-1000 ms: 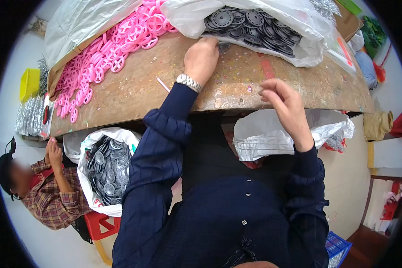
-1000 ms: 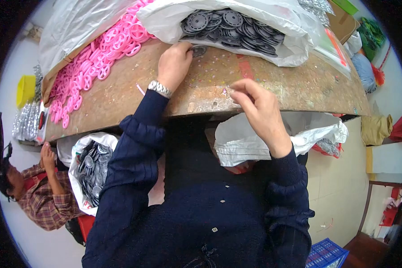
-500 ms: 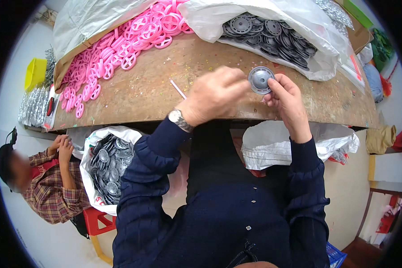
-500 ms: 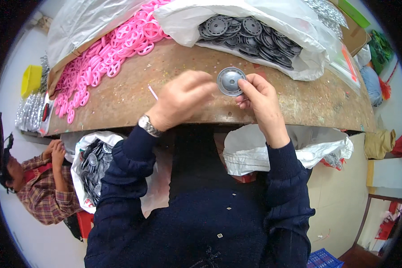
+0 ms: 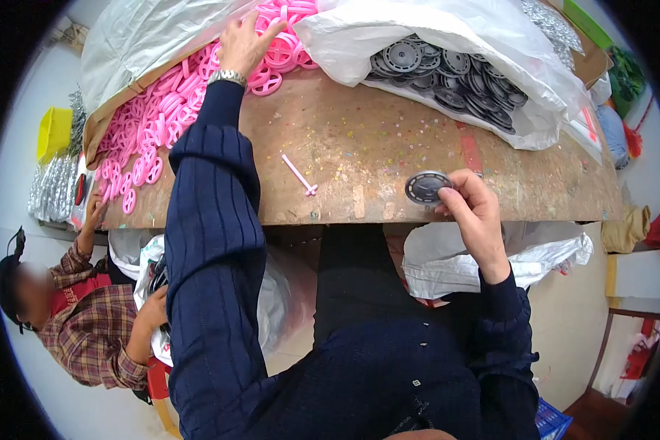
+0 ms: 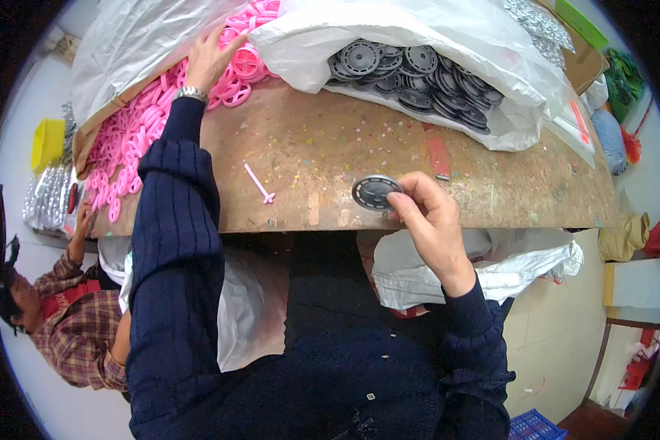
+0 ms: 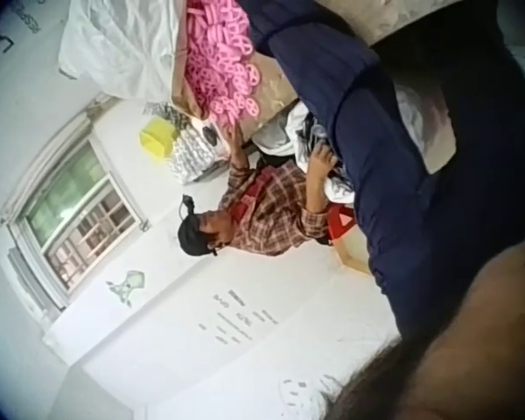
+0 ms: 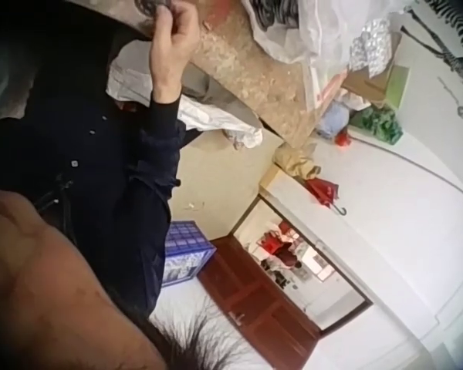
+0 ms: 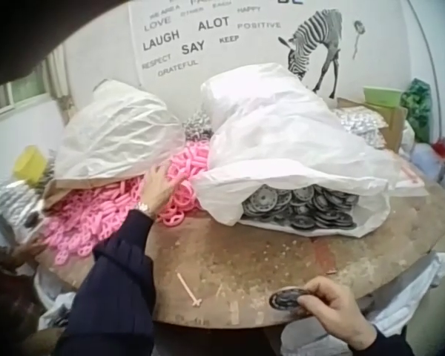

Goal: Assembling circular pink plastic frames with grey plastic center pieces at a factory workbench.

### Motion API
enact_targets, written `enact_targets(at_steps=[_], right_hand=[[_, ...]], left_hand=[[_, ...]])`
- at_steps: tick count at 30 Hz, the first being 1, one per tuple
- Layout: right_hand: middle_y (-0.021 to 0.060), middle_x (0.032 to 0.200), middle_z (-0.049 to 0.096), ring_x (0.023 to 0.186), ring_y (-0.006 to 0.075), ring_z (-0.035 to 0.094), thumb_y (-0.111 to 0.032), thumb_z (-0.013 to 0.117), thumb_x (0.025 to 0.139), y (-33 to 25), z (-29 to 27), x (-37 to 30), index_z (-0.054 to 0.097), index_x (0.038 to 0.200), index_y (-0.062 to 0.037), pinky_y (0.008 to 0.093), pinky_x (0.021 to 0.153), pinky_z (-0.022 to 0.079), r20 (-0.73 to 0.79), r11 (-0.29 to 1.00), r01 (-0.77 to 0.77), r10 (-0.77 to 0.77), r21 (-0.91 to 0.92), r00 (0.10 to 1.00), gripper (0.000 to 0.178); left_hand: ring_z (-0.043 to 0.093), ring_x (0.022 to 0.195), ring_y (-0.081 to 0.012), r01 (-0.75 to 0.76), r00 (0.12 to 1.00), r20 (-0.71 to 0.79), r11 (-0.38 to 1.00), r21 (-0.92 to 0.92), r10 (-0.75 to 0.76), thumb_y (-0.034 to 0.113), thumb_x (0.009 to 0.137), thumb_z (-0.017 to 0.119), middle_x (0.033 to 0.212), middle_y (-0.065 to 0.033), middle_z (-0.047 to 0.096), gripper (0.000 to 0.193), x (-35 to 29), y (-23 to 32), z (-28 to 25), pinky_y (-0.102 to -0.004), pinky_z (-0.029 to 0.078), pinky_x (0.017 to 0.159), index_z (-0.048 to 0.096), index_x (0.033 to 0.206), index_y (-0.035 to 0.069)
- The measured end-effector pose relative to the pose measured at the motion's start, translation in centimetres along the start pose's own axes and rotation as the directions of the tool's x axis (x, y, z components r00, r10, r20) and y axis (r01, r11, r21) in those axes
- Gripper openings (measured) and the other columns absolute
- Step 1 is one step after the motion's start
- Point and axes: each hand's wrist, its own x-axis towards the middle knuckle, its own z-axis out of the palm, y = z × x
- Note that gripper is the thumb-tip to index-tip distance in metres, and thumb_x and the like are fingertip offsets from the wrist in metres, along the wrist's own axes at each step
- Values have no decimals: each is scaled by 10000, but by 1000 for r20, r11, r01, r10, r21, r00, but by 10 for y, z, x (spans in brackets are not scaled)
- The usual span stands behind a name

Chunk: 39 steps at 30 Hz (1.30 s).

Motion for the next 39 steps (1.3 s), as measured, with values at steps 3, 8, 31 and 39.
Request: enact_targets(at_steps=[3, 8, 31, 39], right_hand=[[0, 881, 629, 755, 67, 601, -69, 592, 965, 6, -2, -2, 586, 1008, -25, 215, 687, 481, -16, 999, -37, 37, 17, 999, 62], [17, 883, 636, 757, 79, 606, -40, 587, 955, 11, -2, -2, 593, 1003, -8, 225, 692, 490, -30, 998, -56, 56, -9, 998, 58], [20, 763, 630, 682, 80, 595, -10, 624, 915, 16, 11, -3, 629, 970, 9, 226, 625, 470, -133, 986, 73, -93, -148, 987, 58], [9, 840, 622, 753, 67, 583, -32, 578, 956, 21, 8, -4, 603, 1016, 0, 221, 691, 472, -73, 975, 99, -116, -199, 991, 73]], left_hand=[[599, 1116, -430, -360, 924, -3, 871, 335, 383, 153, 961, 500, 1368, -199, 543, 529, 35, -10, 5, -466, 539, 884, 460, 1408, 433], [567, 1231, -366, 130, 979, 187, 947, -293, -76, 620, 925, 509, 1299, -193, 617, 625, 83, -23, 35, -426, 448, 1016, 533, 1409, 224], [604, 1187, -293, 242, 875, 481, 812, -531, 54, 545, 918, 542, 1247, -182, 659, 598, 17, 10, 20, -343, 434, 1022, 622, 1310, 101], [597, 1106, -190, 326, 844, 528, 697, -639, 89, 509, 944, 586, 1197, -122, 668, 652, -19, 35, -26, -309, 444, 967, 577, 1323, -22]])
